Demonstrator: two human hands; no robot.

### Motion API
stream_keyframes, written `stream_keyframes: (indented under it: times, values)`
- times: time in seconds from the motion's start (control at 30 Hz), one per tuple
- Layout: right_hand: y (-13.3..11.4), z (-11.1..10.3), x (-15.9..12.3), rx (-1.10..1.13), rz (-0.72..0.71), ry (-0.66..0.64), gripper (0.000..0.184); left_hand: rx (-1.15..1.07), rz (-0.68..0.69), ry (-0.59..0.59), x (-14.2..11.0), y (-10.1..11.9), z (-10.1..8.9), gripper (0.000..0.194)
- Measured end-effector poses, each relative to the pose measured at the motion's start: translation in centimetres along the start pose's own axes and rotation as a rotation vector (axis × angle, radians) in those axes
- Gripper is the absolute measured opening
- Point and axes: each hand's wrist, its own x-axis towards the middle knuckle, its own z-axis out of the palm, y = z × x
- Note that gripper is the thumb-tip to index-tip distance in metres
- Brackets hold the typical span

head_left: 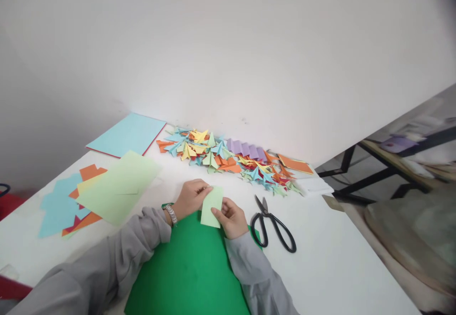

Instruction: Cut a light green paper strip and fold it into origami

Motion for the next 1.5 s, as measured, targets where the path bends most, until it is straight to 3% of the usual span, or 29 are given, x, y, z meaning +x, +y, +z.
stream_keyframes:
  times: [0.1,0.23,0.5,0.6,0.8,0.87,0.97,1.5]
  values:
    - [0.3,-0.2,-0.1,0.079,0.011,0.003,0.035,-0.172,-0.177,0.055,0.3,-0.3,0.1,0.019]
    - [0.4,-0.2,-0.1,0.126,0.039,-0.001,0.035,-0.37,-0.363,0.029,0.4,-0.4,0.1,0.024]
    - [-0.2,-0.4,0.1,0.154,0.016,0.029,0.03,-0.687,-0.471,-0.057,0.9,-0.3,0.0,0.036]
    - [-0.5,-0.5,0.1,0.159,-0.033,0.11,0.027,-0.668,-0.439,-0.157,0.8,0.2,0.1,0.034]
    - [-1.8,-0.7,0.2,0.045,0.013,0.107,0.021,-0.592,-0.47,-0.283,0.1,0.6,0.2,0.024]
    - [-1.9,-0.8,0.3,0.007,0.002,0.197,0.021,-0.5,-0.411,-0.379,0.0,0.6,0.2,0.024]
    - [-1.6,-0.9,0.6,-0.022,0.003,0.227,0.02,-0.371,-0.293,-0.471,0.0,0.7,0.2,0.024]
    - [-2.2,-0.8,0.8,0.016,0.037,0.217,0.02,-0.185,-0.144,-0.499,-0.1,0.5,0.5,0.029]
